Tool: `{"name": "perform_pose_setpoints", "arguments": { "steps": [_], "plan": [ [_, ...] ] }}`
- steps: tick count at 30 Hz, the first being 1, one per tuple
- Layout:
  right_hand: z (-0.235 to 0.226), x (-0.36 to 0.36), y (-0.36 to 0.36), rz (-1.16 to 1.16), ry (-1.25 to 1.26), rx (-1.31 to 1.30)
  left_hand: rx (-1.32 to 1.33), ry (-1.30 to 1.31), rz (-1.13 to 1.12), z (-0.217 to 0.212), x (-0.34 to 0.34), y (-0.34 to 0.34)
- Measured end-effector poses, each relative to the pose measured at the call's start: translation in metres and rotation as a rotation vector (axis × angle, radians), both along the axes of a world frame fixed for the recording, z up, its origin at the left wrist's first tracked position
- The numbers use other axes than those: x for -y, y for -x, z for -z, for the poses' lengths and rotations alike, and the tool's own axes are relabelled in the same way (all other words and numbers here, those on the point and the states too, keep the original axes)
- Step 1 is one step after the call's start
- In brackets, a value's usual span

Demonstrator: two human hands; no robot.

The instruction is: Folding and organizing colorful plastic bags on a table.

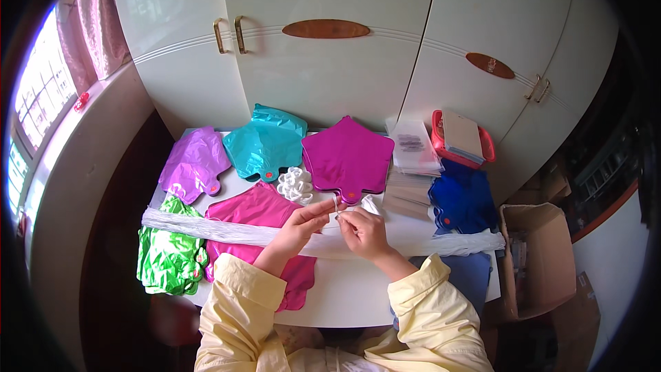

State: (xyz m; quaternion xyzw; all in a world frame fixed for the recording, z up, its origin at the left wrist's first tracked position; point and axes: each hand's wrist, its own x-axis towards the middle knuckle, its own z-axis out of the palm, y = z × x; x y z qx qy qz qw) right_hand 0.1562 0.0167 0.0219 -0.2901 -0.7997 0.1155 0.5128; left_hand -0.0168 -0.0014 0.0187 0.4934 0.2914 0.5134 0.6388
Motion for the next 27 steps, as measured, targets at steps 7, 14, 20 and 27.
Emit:
{"name": "perform_pose_setpoints", "arguments": {
  "steps": [7,14,20,27],
  "plan": [
    [0.009,-0.005,-0.005,-0.089,0.124,-0.016,-0.821,-0.513,-0.261,-0.011,0.003,0.001],
    [0.008,-0.007,-0.01,-0.251,0.285,0.05,-0.298,0.007,0.026,-0.017,0.003,0.019],
    [0.012,-0.01,-0.009,-0.27,0.336,-0.019,0.727,0.038,0.087,-0.028,0.004,0.013],
    [0.009,-0.006,-0.014,-0.249,0.461,-0.055,-1.033,-0.587,-0.76,-0.018,-0.002,0.011]
  ]
}}
